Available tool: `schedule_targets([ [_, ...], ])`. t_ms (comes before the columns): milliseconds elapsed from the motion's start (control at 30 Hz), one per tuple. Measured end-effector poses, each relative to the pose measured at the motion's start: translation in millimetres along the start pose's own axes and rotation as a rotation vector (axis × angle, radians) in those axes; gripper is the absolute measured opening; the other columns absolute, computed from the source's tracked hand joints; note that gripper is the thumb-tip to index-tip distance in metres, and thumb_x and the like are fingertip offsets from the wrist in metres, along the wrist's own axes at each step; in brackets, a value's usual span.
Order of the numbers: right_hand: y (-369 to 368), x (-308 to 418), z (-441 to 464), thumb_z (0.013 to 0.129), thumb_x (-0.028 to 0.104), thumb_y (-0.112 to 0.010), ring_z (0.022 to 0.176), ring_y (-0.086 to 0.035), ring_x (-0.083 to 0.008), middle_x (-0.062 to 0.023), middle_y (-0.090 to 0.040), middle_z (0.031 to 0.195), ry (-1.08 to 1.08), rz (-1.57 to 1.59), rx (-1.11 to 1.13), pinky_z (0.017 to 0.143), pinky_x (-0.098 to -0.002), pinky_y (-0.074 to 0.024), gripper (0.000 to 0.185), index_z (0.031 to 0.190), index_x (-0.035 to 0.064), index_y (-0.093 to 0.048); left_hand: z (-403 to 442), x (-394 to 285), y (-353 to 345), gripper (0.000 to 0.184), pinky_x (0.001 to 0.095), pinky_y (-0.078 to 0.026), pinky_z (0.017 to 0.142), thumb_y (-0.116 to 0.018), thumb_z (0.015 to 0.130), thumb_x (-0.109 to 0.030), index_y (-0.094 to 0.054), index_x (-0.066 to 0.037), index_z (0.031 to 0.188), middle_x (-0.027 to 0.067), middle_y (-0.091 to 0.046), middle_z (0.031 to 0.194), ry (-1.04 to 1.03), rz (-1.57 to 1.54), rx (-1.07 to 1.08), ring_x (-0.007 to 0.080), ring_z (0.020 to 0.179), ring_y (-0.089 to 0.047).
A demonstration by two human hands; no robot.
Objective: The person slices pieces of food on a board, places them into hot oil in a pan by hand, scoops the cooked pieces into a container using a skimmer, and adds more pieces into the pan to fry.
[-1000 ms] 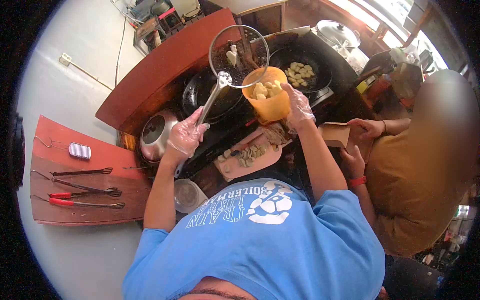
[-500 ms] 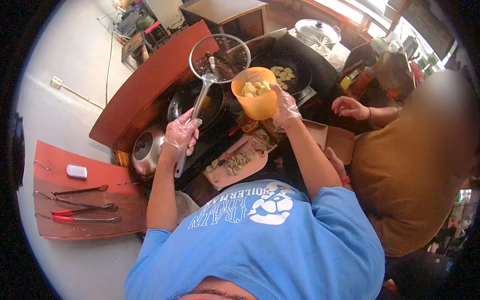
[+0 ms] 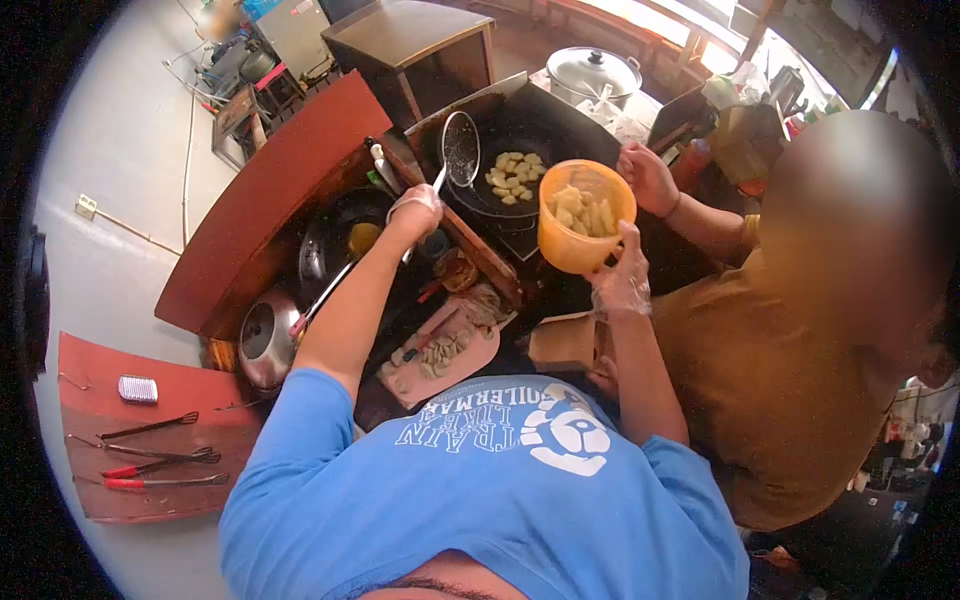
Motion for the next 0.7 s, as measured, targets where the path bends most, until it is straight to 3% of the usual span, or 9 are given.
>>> schedule_targets([
  [100,16.8,14.3,-2.9,0.077,0.04,-0.075,0.111,-0.056,-0.0387,-0.013,-0.045,0.12,-0.002,0.061,-0.042,0.081,-0.055,-0.0531,0.069,0.128,0.0053,-0.046,11.4,-32.7,4.9,0.023,0.0434,-0.058,0.075,-0.057,0.086,-0.006,-0.069,0.004,0.102,0.0194,-0.072,0.091,-0.18,0.148,-0.265,0.0349,0.081,-0.072],
  [200,33.7,24.8,1.1,0.077,0.039,-0.075,0.115,-0.053,-0.041,-0.0132,-0.042,0.122,0.019,0.142,-0.081,0.087,-0.0626,-0.0516,0.07,0.13,0.005,-0.043,33.2,-40.0,-0.1,0.017,0.0392,-0.057,0.078,-0.065,0.085,-0.008,-0.072,0.002,0.097,0.0198,-0.072,0.099,0.039,0.128,0.184,0.0308,0.094,-0.071],
  [233,39.0,28.2,2.6,0.077,0.039,-0.075,0.116,-0.053,-0.0408,-0.0132,-0.042,0.123,0.033,0.144,-0.107,0.087,-0.0624,-0.0516,0.071,0.13,0.0052,-0.044,58.2,-35.9,-20.9,0.015,0.0403,-0.058,0.07,-0.068,0.084,-0.009,-0.074,0.002,0.093,0.0193,-0.073,0.09,0.121,0.234,0.382,0.0304,0.079,-0.073],
  [267,43.8,30.8,3.3,0.077,0.04,-0.075,0.117,-0.052,-0.0406,-0.0132,-0.041,0.123,0.046,0.147,-0.132,0.087,-0.0622,-0.0515,0.071,0.13,0.0053,-0.044,120.3,-22.7,-76.9,0.012,0.0428,-0.056,0.057,-0.067,0.086,-0.008,-0.071,0.003,0.086,0.0164,-0.072,0.082,-0.451,0.69,0.494,0.0278,0.066,-0.071],
  [333,50.1,35.8,0.3,0.077,0.041,-0.075,0.118,-0.051,-0.0399,-0.0132,-0.041,0.124,0.057,0.149,-0.153,0.088,-0.0617,-0.0514,0.071,0.13,0.0056,-0.044,116.6,-15.6,-74.6,0.012,0.0378,-0.051,0.046,-0.066,0.088,-0.009,-0.065,0.002,0.086,0.0118,-0.066,0.069,0.013,-0.079,0.501,0.0214,0.056,-0.065],
  [367,52.4,38.3,-1.9,0.077,0.041,-0.075,0.119,-0.051,-0.0391,-0.0132,-0.04,0.125,0.064,0.147,-0.163,0.089,-0.0612,-0.0512,0.071,0.131,0.0059,-0.044,110.2,-14.9,-77.1,0.012,0.0378,-0.051,0.046,-0.066,0.088,-0.009,-0.065,0.002,0.086,0.0118,-0.066,0.069,0.011,-0.078,0.508,0.0214,0.056,-0.065],
  [433,56.2,41.6,-7.4,0.077,0.042,-0.075,0.12,-0.05,-0.0381,-0.0133,-0.04,0.126,0.079,0.132,-0.168,0.091,-0.0608,-0.0503,0.071,0.131,0.0061,-0.044,98.6,-19.1,-77.3,0.016,0.0303,-0.045,0.04,-0.066,0.09,-0.013,-0.059,0.001,0.093,0.006,-0.059,0.063,0.014,-0.706,0.446,0.0142,0.048,-0.056],
  [600,56.6,48.8,-17.4,0.077,0.043,-0.074,0.12,-0.05,-0.0355,-0.0119,-0.043,0.123,0.096,0.155,-0.184,0.095,-0.0597,-0.0472,0.07,0.131,0.008,-0.045,75.2,-38.7,-65.7,0.041,0.0261,-0.042,0.039,-0.066,0.091,-0.014,-0.052,0.002,0.125,0.0037,-0.056,0.065,-0.087,-0.893,0.448,0.0101,0.047,-0.05],
  [700,58.2,48.3,-18.4,0.078,0.043,-0.074,0.119,-0.049,-0.0335,-0.0102,-0.048,0.121,0.078,0.16,-0.194,0.096,-0.0593,-0.046,0.067,0.13,0.01,-0.047,55.7,-38.5,-45.8,0.038,0.026,-0.042,0.039,-0.064,0.092,-0.013,-0.054,0.001,0.126,0.0031,-0.055,0.064,-0.048,-0.831,0.411,0.009,0.047,-0.049],
])
Point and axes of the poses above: each hand's wrist, its own z-axis towards the middle knuckle, its own y-axis out of the back of the hand, x = y × z, the point moved 5 cm from there along z, towards the middle knuckle
